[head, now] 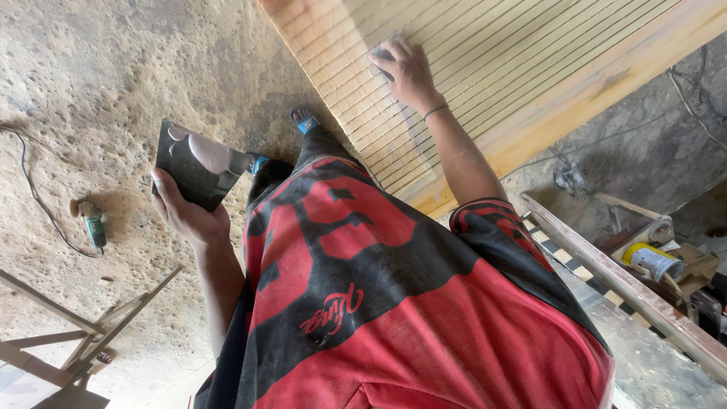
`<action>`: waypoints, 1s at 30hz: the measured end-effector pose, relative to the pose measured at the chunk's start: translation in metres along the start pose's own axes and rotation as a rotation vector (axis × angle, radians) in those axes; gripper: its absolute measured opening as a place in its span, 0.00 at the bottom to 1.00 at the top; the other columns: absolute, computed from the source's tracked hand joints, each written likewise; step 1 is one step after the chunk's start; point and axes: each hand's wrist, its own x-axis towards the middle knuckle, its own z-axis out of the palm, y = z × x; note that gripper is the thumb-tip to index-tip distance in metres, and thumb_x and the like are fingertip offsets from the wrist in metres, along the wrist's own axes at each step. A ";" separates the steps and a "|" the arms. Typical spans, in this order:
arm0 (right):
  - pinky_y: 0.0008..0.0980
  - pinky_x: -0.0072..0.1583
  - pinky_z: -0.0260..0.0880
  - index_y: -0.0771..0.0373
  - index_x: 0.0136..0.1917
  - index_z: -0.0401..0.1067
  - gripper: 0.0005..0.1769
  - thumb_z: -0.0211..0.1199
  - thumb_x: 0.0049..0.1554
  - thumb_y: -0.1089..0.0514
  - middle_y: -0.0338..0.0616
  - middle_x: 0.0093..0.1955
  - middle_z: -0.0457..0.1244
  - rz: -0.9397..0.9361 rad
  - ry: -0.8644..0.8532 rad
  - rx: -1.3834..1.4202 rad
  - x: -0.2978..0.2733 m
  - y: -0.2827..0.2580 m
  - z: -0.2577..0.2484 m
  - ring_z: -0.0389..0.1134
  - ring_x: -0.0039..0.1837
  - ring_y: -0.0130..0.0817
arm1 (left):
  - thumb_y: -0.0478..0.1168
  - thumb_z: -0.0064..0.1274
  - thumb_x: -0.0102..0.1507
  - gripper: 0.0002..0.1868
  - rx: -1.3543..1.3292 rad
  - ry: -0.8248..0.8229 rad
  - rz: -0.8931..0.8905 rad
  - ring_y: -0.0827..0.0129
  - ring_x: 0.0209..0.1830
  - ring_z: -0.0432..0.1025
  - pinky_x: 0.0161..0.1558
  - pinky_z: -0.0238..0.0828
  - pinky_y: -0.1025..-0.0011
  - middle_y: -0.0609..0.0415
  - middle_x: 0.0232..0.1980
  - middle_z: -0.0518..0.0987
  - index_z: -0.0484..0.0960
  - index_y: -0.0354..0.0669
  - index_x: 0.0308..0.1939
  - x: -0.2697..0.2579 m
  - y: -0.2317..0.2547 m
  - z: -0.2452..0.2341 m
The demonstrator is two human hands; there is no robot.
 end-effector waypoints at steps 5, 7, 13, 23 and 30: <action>0.42 0.66 0.62 0.47 0.63 0.80 0.31 0.73 0.48 0.67 0.42 0.67 0.64 -0.040 0.014 -0.041 -0.004 0.001 -0.005 0.61 0.70 0.38 | 0.56 0.56 0.67 0.34 -0.008 0.028 -0.017 0.51 0.62 0.76 0.62 0.81 0.57 0.37 0.62 0.73 0.66 0.30 0.63 -0.001 -0.001 0.000; 0.42 0.66 0.61 0.46 0.63 0.80 0.30 0.73 0.48 0.68 0.41 0.66 0.64 -0.024 -0.020 -0.024 -0.003 0.001 -0.008 0.61 0.70 0.37 | 0.55 0.56 0.68 0.34 -0.025 0.009 -0.008 0.52 0.62 0.75 0.63 0.82 0.57 0.38 0.62 0.73 0.66 0.30 0.63 0.003 -0.003 0.000; 0.42 0.66 0.61 0.46 0.65 0.80 0.33 0.71 0.49 0.70 0.40 0.67 0.64 -0.029 0.039 -0.036 -0.004 -0.011 -0.013 0.61 0.71 0.37 | 0.55 0.55 0.69 0.32 -0.038 0.017 -0.026 0.51 0.61 0.76 0.62 0.83 0.56 0.37 0.61 0.73 0.66 0.30 0.62 0.003 -0.005 0.001; 0.41 0.63 0.61 0.48 0.66 0.79 0.34 0.69 0.48 0.71 0.41 0.65 0.64 0.016 0.007 -0.007 -0.009 -0.012 -0.017 0.61 0.70 0.38 | 0.54 0.54 0.69 0.31 -0.043 -0.024 -0.032 0.50 0.61 0.76 0.61 0.81 0.55 0.36 0.60 0.73 0.64 0.29 0.60 0.008 -0.007 0.008; 0.37 0.61 0.68 0.46 0.67 0.78 0.22 0.66 0.63 0.65 0.38 0.63 0.66 0.139 0.035 0.101 0.008 -0.038 -0.050 0.65 0.64 0.33 | 0.54 0.53 0.70 0.29 -0.107 -0.088 -0.048 0.54 0.60 0.76 0.62 0.82 0.58 0.39 0.60 0.75 0.68 0.30 0.60 0.010 -0.011 0.021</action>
